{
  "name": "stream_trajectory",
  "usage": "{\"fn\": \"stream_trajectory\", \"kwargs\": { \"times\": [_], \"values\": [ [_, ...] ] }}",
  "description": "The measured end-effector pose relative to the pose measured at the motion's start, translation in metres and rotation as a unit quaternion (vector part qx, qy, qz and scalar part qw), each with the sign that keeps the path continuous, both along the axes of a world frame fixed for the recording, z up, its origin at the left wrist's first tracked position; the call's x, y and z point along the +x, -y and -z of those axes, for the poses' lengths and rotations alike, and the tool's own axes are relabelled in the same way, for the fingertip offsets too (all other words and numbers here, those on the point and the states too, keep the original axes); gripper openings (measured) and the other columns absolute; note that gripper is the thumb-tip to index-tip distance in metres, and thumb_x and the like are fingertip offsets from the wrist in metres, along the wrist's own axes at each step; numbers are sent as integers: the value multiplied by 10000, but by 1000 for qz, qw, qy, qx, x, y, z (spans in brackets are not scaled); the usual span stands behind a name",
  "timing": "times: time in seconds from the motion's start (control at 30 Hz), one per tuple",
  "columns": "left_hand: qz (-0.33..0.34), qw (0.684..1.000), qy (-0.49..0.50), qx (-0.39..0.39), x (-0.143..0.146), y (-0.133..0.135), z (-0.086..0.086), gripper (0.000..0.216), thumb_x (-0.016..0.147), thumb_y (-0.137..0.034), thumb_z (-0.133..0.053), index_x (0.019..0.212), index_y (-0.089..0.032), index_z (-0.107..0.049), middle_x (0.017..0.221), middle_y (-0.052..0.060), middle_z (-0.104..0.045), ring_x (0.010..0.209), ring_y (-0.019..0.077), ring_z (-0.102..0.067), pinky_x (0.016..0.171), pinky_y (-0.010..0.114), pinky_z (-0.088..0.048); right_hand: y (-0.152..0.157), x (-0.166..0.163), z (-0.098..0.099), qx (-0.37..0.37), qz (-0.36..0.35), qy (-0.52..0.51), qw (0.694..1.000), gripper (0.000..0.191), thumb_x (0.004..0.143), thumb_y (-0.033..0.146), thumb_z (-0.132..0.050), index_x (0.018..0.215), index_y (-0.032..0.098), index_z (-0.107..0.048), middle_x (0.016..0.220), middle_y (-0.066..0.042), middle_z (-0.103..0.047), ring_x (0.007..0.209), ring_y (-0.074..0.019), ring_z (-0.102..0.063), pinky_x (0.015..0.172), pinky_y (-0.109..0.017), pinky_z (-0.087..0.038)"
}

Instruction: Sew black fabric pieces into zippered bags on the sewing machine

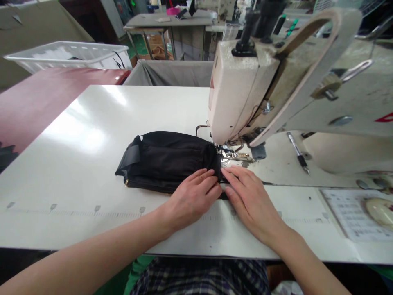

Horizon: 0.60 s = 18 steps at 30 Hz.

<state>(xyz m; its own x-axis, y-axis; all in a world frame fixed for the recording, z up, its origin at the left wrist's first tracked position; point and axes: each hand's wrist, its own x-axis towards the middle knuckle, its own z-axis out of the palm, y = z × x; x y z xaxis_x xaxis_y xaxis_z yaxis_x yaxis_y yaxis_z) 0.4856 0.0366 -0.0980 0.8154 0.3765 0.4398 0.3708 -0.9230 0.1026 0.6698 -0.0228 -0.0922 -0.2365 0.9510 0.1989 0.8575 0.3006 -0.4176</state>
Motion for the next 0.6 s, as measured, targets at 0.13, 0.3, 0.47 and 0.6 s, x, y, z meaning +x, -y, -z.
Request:
{"fn": "stream_trajectory", "kwargs": {
  "times": [0.13,0.3,0.47,0.6],
  "values": [
    [0,1000,2,4,0,0,1,238,963,-152,-402,895,-108,-626,965,97,-684,1082,227,-628,992,390,-514,-1,2,0,1,-19,31,999,442,1002,335,-331,1364,122,-468,1352,-136,-511,1284,-269,-406,1077,-504,-368],
    [-5,1000,-1,-5,0,0,2,236,964,-159,-402,905,-119,-627,962,83,-675,1082,213,-620,1009,377,-502,-1,2,-3,2,-32,61,998,439,1003,320,-330,1368,120,-469,1357,-124,-508,1273,-257,-411,1091,-479,-352],
    [-14,1000,14,-10,0,-1,1,283,976,-172,-373,880,-126,-635,940,68,-662,1052,196,-614,1006,360,-498,-7,4,-7,10,-56,102,993,420,985,290,-383,1341,96,-492,1374,-116,-512,1274,-264,-414,1096,-483,-341],
    [-26,999,27,-19,1,-1,1,237,970,-184,-417,872,-147,-631,998,51,-652,1091,174,-582,1082,381,-429,-14,7,-10,9,-83,123,989,407,968,296,-422,1320,111,-508,1395,-102,-507,1298,-271,-404,1102,-516,-318]
  ]
}}
